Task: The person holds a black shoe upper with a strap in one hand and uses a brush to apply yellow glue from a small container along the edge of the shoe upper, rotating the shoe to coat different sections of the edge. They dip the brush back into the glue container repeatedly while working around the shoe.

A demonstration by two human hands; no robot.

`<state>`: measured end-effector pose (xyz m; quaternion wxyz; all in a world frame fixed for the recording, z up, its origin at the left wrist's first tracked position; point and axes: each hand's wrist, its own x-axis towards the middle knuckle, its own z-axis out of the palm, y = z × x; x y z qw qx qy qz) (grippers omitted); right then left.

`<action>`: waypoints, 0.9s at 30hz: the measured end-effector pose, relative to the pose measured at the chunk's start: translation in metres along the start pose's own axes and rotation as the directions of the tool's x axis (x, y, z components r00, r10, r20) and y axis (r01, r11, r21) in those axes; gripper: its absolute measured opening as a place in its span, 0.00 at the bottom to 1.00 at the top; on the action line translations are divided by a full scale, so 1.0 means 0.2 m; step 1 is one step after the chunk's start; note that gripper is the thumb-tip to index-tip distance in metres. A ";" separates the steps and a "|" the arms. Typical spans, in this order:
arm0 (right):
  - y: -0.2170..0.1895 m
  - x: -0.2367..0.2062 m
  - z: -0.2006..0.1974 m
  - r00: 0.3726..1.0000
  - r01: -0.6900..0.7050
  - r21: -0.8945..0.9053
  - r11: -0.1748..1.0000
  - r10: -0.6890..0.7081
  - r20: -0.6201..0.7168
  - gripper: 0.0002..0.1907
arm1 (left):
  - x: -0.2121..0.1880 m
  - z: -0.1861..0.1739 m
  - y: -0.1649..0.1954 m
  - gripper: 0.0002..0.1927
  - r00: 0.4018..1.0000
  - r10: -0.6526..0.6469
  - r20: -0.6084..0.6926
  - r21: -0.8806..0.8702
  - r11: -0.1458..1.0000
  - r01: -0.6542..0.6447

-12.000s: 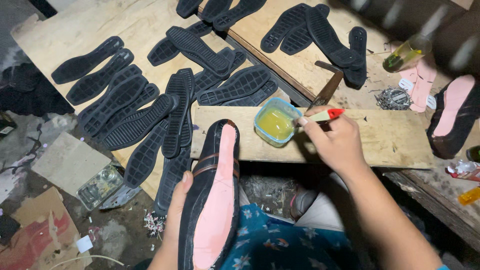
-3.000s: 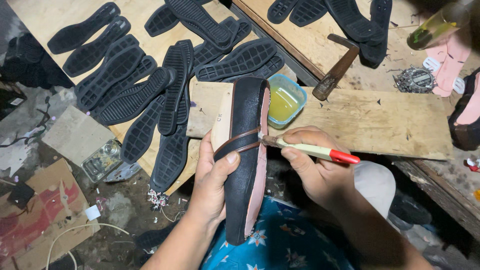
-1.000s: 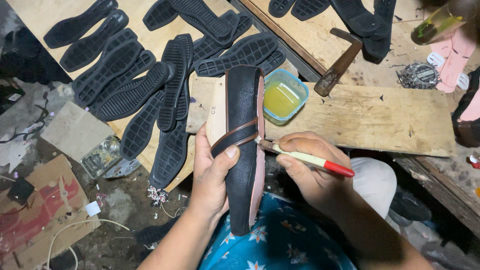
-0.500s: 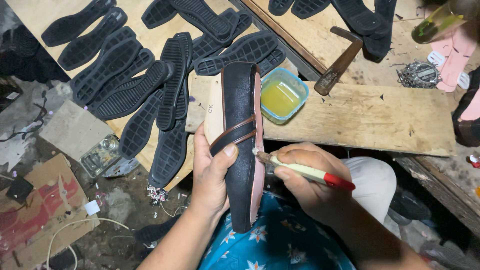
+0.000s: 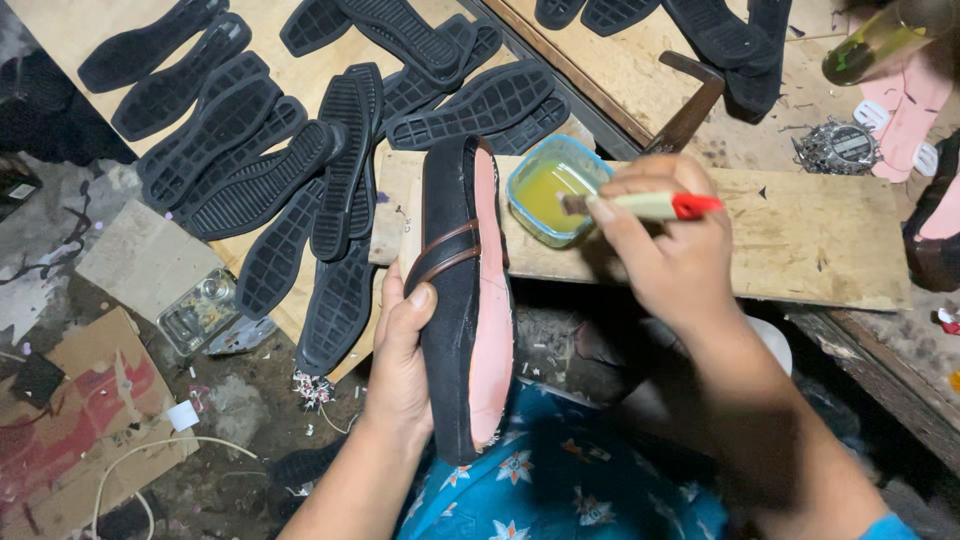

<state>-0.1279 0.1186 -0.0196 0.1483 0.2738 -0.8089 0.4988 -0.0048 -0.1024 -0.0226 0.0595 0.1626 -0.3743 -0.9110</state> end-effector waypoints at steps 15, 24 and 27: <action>0.07 0.16 0.00 0.999 0.042 -0.110 0.993 -0.040 0.016 0.08 | -0.05 -0.06 0.06 0.38 0.966 -0.248 0.070 -0.414 0.874 0.254; -0.01 -0.02 -0.03 0.801 -0.589 0.143 0.795 0.551 0.233 0.12 | -0.03 -0.02 0.00 0.31 0.996 -0.082 0.018 -0.190 0.978 0.084; -0.05 -0.10 -0.01 0.819 -0.566 0.509 0.649 0.515 0.254 0.13 | -0.02 0.06 0.00 0.32 0.998 -0.028 0.056 -0.134 0.990 0.035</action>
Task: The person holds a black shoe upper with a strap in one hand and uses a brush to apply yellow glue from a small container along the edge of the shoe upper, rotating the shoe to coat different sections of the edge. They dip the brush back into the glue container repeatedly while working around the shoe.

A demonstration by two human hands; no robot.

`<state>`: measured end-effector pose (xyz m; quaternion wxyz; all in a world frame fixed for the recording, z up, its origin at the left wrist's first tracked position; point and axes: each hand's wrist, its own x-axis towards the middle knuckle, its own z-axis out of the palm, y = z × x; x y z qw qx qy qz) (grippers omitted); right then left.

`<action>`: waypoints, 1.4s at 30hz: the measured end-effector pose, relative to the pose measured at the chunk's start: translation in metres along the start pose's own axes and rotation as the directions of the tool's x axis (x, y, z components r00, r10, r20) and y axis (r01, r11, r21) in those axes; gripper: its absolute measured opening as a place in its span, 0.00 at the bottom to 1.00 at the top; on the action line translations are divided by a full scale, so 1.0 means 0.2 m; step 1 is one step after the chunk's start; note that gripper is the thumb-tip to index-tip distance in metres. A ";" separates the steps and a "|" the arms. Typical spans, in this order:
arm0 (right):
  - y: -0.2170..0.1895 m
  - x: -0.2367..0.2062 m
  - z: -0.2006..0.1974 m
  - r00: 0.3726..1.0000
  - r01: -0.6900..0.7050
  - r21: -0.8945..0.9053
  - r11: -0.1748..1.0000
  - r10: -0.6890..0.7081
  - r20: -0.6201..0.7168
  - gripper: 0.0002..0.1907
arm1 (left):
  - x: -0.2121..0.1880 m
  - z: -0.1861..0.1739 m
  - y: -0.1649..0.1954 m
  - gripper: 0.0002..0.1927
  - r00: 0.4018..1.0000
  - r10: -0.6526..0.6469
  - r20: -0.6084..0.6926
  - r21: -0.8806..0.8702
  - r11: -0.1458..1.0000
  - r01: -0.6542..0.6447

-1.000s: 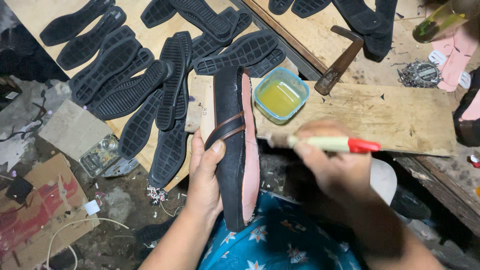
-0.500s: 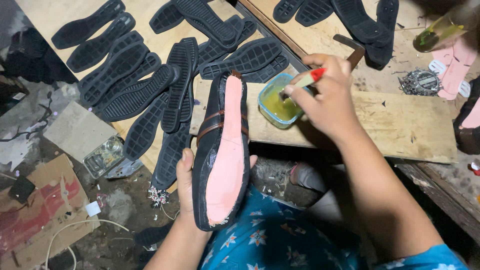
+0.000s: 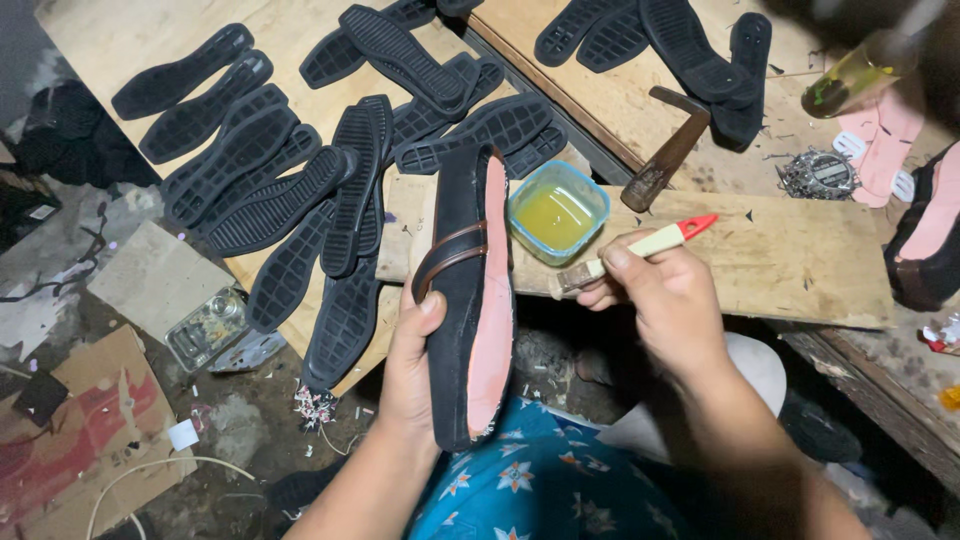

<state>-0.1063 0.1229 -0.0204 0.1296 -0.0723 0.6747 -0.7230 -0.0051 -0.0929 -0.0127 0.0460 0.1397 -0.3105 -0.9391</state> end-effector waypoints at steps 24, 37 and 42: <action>0.03 -0.27 0.08 0.938 0.333 -0.014 0.943 -0.330 0.108 0.09 | -0.04 0.19 0.00 0.45 0.989 0.089 0.115 0.120 0.988 -0.102; 0.09 -0.31 0.09 0.948 0.317 -0.074 0.946 -0.317 0.007 0.11 | -0.04 0.20 0.00 0.47 0.990 0.085 0.109 0.116 0.988 -0.098; 0.10 -0.32 0.11 0.923 0.385 -0.082 0.919 -0.386 0.012 0.10 | -0.04 0.20 -0.02 0.45 0.986 0.117 0.115 0.103 0.986 -0.129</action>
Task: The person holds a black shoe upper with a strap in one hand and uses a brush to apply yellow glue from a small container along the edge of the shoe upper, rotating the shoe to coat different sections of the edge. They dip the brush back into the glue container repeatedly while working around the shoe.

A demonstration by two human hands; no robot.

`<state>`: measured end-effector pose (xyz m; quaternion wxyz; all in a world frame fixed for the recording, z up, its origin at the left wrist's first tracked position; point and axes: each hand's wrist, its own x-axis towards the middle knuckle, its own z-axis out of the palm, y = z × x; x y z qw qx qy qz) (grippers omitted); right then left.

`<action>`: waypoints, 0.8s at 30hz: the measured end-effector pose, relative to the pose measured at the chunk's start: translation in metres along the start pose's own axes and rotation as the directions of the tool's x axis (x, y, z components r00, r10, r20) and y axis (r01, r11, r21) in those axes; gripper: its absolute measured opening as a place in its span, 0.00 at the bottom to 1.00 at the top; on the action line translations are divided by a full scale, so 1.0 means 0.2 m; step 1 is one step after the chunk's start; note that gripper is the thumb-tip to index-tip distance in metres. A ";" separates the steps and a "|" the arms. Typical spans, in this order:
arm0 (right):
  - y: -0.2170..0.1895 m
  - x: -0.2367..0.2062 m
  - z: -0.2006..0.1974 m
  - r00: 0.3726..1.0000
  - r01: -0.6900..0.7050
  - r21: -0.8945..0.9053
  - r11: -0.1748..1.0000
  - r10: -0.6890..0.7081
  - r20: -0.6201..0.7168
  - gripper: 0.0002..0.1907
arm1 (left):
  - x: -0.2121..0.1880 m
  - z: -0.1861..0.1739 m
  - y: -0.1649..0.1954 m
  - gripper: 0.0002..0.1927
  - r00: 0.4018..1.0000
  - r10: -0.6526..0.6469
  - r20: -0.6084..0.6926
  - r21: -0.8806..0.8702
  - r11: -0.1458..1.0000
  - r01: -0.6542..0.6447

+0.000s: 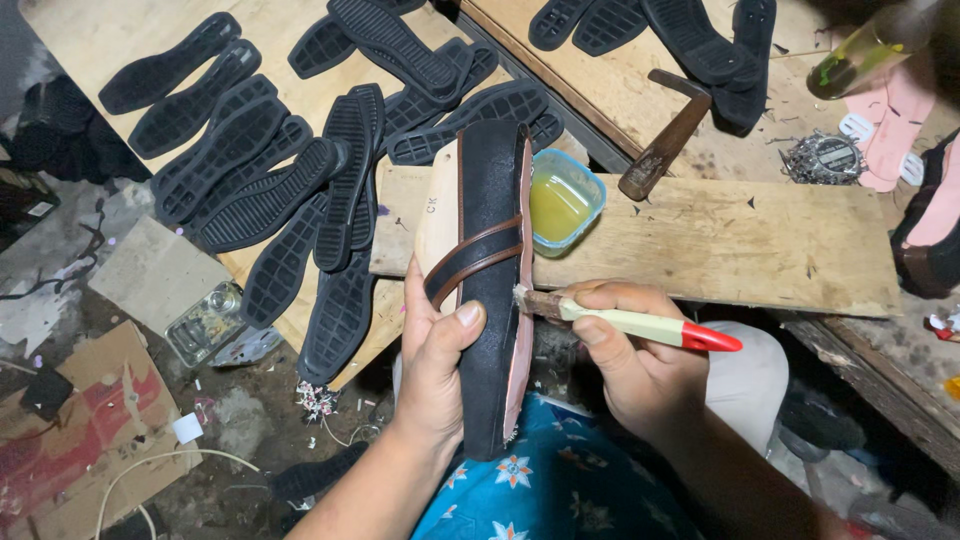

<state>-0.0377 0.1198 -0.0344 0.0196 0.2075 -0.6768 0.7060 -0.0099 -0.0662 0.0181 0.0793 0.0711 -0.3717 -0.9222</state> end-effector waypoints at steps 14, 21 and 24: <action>-0.16 0.00 0.01 0.940 0.276 -0.145 0.950 -0.235 0.247 0.13 | 0.02 -0.05 -0.02 0.41 0.993 0.002 -0.117 0.015 1.000 0.000; -0.09 0.02 0.01 0.989 0.143 -0.146 0.979 -0.135 0.061 0.10 | 0.01 -0.04 -0.02 0.40 0.999 0.007 -0.054 0.024 1.000 -0.006; -0.05 0.03 0.02 0.996 0.091 -0.174 0.981 -0.089 0.019 0.10 | 0.01 -0.02 0.00 0.42 0.998 0.007 -0.055 0.013 1.000 -0.006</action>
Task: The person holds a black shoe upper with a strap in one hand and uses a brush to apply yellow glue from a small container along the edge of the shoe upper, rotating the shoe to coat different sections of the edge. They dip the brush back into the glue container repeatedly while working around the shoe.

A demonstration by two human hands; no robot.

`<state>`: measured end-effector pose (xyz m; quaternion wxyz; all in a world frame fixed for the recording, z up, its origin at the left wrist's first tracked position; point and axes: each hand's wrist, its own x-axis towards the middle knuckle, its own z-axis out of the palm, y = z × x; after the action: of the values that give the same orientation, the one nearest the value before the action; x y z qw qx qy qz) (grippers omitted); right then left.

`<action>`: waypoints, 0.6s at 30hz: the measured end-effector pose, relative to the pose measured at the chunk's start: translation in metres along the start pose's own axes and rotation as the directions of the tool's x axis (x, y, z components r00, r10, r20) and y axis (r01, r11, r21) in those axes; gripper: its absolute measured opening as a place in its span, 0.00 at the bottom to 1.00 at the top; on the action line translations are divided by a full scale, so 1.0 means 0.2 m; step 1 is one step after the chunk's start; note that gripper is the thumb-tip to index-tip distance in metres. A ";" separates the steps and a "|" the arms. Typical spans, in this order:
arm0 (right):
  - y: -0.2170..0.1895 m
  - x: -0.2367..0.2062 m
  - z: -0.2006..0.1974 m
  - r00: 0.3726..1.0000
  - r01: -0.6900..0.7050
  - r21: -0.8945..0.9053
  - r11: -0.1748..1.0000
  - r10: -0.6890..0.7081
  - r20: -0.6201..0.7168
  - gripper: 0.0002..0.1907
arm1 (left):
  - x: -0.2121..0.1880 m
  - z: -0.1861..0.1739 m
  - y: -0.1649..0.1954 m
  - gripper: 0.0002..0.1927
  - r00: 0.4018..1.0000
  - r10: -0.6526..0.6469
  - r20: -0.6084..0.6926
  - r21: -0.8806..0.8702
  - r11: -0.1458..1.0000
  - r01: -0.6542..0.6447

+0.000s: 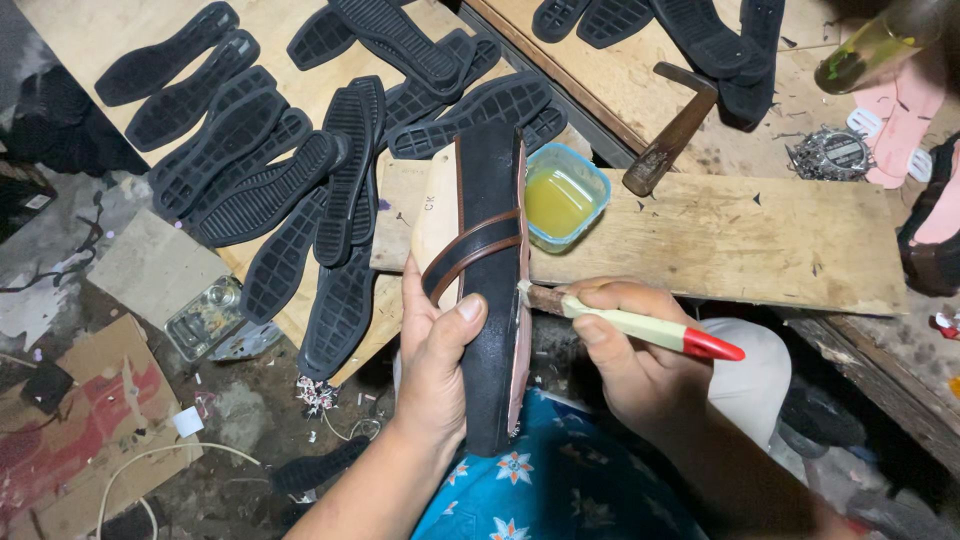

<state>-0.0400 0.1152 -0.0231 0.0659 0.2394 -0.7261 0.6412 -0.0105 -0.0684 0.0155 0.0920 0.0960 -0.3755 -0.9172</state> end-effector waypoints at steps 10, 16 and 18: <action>-0.02 0.00 0.01 0.994 0.081 0.009 0.997 -0.081 0.067 0.11 | 0.01 0.00 0.01 0.40 1.000 -0.016 -0.019 0.008 1.000 0.016; -0.04 -0.01 0.01 0.994 0.056 0.021 0.998 -0.058 0.091 0.11 | 0.02 0.00 0.00 0.39 0.999 0.022 -0.039 0.032 0.999 -0.020; -0.05 -0.01 0.01 0.994 0.037 0.024 0.999 -0.039 0.106 0.10 | 0.02 -0.01 0.00 0.39 0.999 0.024 -0.047 0.031 0.999 -0.022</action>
<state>-0.0339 0.1128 -0.0162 0.0364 0.2879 -0.7166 0.6342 -0.0132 -0.0699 0.0144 0.1100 0.1148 -0.3884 -0.9077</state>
